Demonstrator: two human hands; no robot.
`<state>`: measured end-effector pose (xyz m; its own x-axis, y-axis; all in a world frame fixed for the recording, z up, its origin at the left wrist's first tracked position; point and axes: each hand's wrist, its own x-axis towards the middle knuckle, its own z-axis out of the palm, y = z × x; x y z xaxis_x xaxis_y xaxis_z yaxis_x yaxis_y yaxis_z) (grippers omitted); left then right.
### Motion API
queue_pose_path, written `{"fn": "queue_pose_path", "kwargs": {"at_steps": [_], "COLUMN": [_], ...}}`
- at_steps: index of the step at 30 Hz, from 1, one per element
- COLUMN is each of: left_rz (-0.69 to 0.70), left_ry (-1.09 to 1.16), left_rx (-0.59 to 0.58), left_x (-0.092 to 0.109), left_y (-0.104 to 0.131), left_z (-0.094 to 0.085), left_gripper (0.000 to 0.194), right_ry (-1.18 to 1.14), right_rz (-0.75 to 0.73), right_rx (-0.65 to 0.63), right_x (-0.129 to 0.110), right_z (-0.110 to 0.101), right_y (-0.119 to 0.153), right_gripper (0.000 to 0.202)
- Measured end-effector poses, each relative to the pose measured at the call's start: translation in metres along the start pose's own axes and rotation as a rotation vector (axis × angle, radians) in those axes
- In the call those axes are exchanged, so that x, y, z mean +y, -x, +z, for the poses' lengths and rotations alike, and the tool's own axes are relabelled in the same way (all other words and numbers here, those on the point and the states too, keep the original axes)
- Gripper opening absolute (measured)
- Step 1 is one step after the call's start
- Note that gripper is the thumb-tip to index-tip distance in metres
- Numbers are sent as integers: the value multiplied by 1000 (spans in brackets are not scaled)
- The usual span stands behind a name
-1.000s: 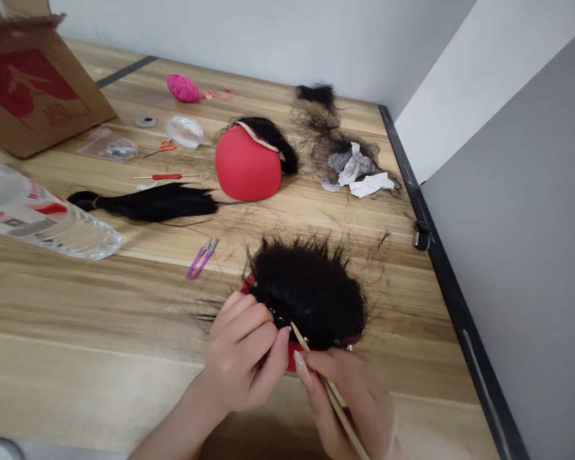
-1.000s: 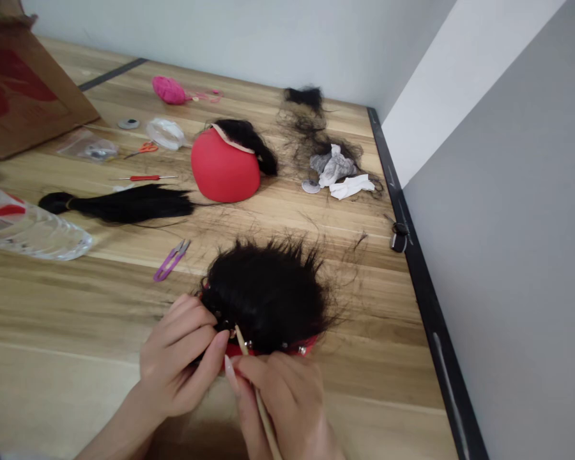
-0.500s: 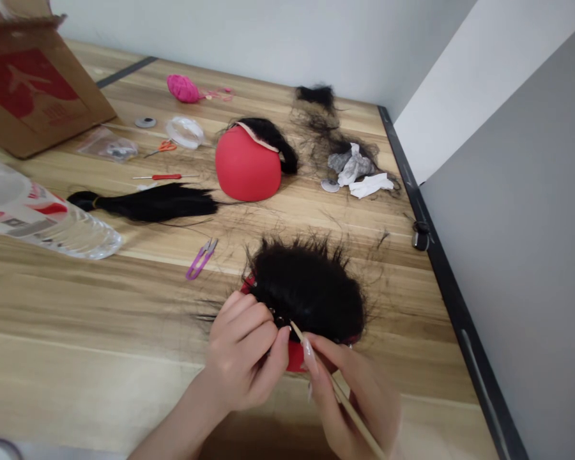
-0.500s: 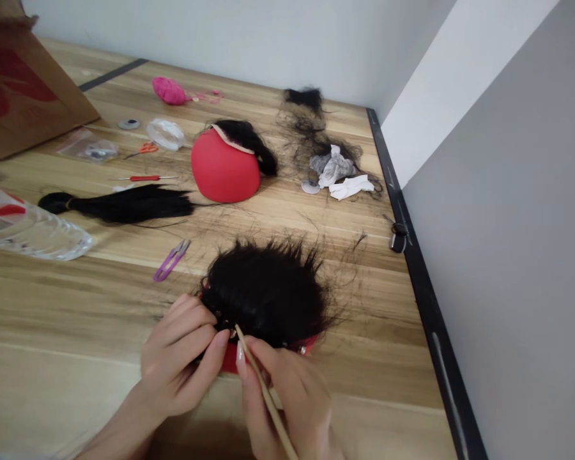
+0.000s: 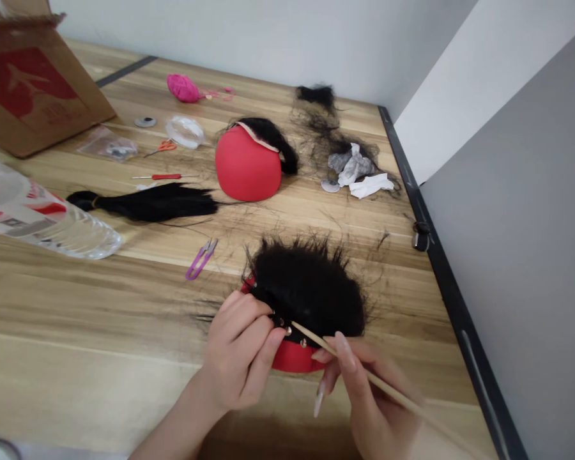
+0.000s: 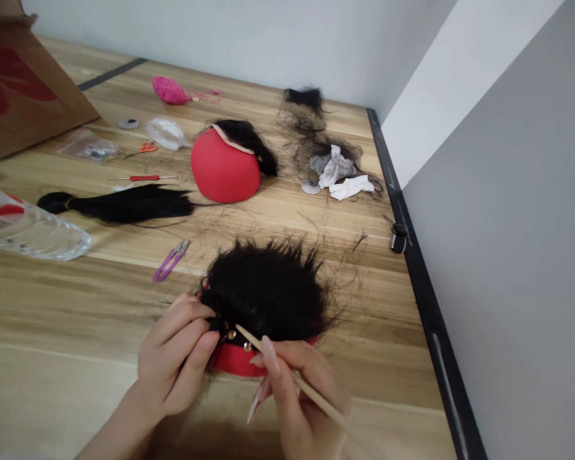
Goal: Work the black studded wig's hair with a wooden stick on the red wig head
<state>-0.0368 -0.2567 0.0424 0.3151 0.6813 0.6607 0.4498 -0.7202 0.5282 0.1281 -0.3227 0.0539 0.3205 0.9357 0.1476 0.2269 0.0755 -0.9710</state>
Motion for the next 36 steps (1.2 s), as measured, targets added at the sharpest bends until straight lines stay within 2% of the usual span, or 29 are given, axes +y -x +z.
{"fn": "queue_pose_path", "kwargs": {"at_steps": [6, 10, 15, 23, 31, 36], "left_rz": [21, 78, 123, 84, 63, 111], "left_ry": [-55, -117, -253, -350, -257, -240], "left_rx": [-34, -64, -162, -299, -250, -184], "left_x": [-1, 1, 5, 14, 10, 6], "left_y": [-1, -4, -8, -10, -6, -4], "left_z": [0, 0, 0, -5, -7, -7], "left_gripper": [17, 21, 25, 21, 27, 28], "right_ry": [-111, -232, -380, -594, -626, -623], "right_rz": [-10, 65, 163, 226, 256, 245], "right_rx": [-2, -11, -16, -56, -33, -19], "right_x": [2, 3, 7, 12, 11, 11], "right_z": [1, 1, 2, 1, 1, 1], "right_y": [0, 3, -1, -9, -12, -13], "right_gripper": [27, 32, 36, 37, 33, 33]}}
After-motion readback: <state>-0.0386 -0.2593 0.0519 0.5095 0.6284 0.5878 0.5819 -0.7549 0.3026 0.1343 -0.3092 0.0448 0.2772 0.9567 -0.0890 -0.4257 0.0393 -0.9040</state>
